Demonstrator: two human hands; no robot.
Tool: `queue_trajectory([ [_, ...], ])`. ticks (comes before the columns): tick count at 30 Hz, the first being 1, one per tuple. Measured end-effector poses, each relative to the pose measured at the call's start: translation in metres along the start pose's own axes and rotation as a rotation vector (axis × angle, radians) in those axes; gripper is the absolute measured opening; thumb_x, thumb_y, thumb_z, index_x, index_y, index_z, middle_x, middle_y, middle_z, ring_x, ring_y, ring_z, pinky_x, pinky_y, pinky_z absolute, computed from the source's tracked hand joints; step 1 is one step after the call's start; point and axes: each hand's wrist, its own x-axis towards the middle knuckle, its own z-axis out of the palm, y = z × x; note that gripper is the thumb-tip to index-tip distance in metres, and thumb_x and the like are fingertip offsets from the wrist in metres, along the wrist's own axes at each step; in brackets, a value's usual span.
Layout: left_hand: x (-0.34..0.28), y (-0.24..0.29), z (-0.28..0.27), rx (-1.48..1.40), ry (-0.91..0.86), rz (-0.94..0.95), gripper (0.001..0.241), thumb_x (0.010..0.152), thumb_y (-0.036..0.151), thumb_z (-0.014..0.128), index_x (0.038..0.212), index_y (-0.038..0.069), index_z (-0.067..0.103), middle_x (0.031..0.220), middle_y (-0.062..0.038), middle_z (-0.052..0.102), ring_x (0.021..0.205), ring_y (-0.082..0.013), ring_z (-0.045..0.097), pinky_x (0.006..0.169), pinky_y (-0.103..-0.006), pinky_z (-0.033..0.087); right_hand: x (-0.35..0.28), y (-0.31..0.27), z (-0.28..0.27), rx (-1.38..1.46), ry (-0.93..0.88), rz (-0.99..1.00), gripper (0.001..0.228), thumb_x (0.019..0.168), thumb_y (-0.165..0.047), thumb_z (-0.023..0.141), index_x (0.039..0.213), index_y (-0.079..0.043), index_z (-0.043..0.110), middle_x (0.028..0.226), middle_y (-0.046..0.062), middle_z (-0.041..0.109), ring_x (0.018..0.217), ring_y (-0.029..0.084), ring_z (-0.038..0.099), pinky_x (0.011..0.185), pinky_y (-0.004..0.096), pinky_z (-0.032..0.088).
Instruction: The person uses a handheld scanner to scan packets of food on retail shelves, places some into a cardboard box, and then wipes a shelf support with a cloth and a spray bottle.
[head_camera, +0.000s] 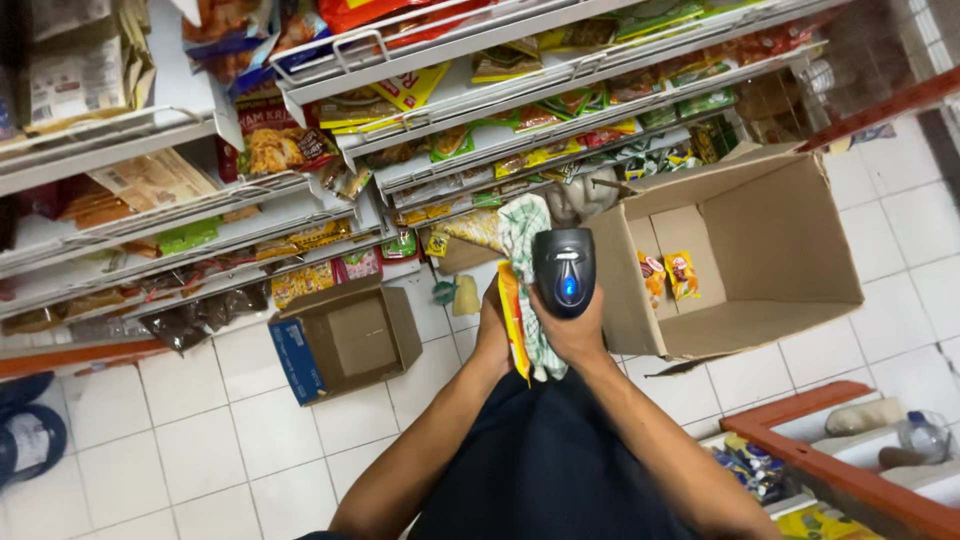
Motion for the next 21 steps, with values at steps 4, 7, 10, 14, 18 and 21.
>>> queue_trajectory([
  [4,0.019,-0.005,-0.007,-0.198,0.101,-0.017,0.038,0.106,0.031,0.045,0.128,0.004,0.06,0.113,-0.007,0.07,0.099,-0.0192,0.069,0.087,-0.0352,0.058,-0.024,0.017,-0.01,-0.03,-0.065,-0.097,0.037,0.075,-0.01,0.085,0.106,-0.001,0.068,0.094,0.008,0.074,0.085,0.014,0.07,0.08,0.034,0.057],
  [7,0.04,-0.008,-0.017,-0.256,0.17,-0.005,0.037,0.106,0.03,0.047,0.125,0.002,0.061,0.106,-0.008,0.071,0.09,-0.0195,0.071,0.079,-0.0355,0.061,-0.043,0.026,-0.022,-0.043,-0.125,-0.039,0.047,0.07,-0.012,0.089,0.108,-0.001,0.065,0.096,0.012,0.072,0.087,0.02,0.07,0.079,0.036,0.056],
  [10,0.051,-0.013,-0.021,-0.228,0.076,-0.035,0.026,0.106,0.023,0.053,0.123,0.005,0.062,0.104,-0.008,0.07,0.081,-0.0162,0.068,0.069,-0.0304,0.057,-0.036,0.037,-0.053,-0.19,-0.323,-0.155,0.039,0.075,-0.015,0.085,0.109,-0.004,0.069,0.097,0.014,0.074,0.087,0.027,0.074,0.079,0.038,0.058],
  [14,0.053,-0.015,-0.018,-0.244,-0.013,-0.102,0.018,0.104,0.024,0.052,0.115,0.012,0.059,0.095,-0.01,0.068,0.067,-0.0161,0.06,0.056,-0.0282,0.049,-0.003,0.039,-0.101,-0.53,0.027,-0.027,0.049,0.064,-0.016,0.087,0.104,-0.001,0.062,0.091,0.021,0.067,0.082,0.04,0.066,0.073,0.047,0.052],
  [18,0.052,-0.02,-0.014,-0.115,0.169,-0.278,0.019,0.101,0.031,0.051,0.113,0.017,0.056,0.094,-0.011,0.068,0.062,-0.0154,0.056,0.058,-0.0314,0.05,0.016,0.037,-0.148,-0.68,0.291,-0.291,0.04,0.08,-0.008,0.079,0.113,-0.002,0.058,0.102,0.023,0.063,0.094,0.046,0.061,0.08,0.052,0.05],
  [21,0.055,-0.029,-0.014,-0.138,0.147,-0.441,0.024,0.102,0.033,0.058,0.112,0.011,0.057,0.097,-0.007,0.064,0.064,-0.0138,0.054,0.059,-0.0344,0.05,0.028,0.053,-0.158,-0.781,0.266,-0.192,0.036,0.081,-0.007,0.08,0.109,-0.003,0.058,0.1,0.022,0.061,0.095,0.046,0.06,0.081,0.053,0.048],
])
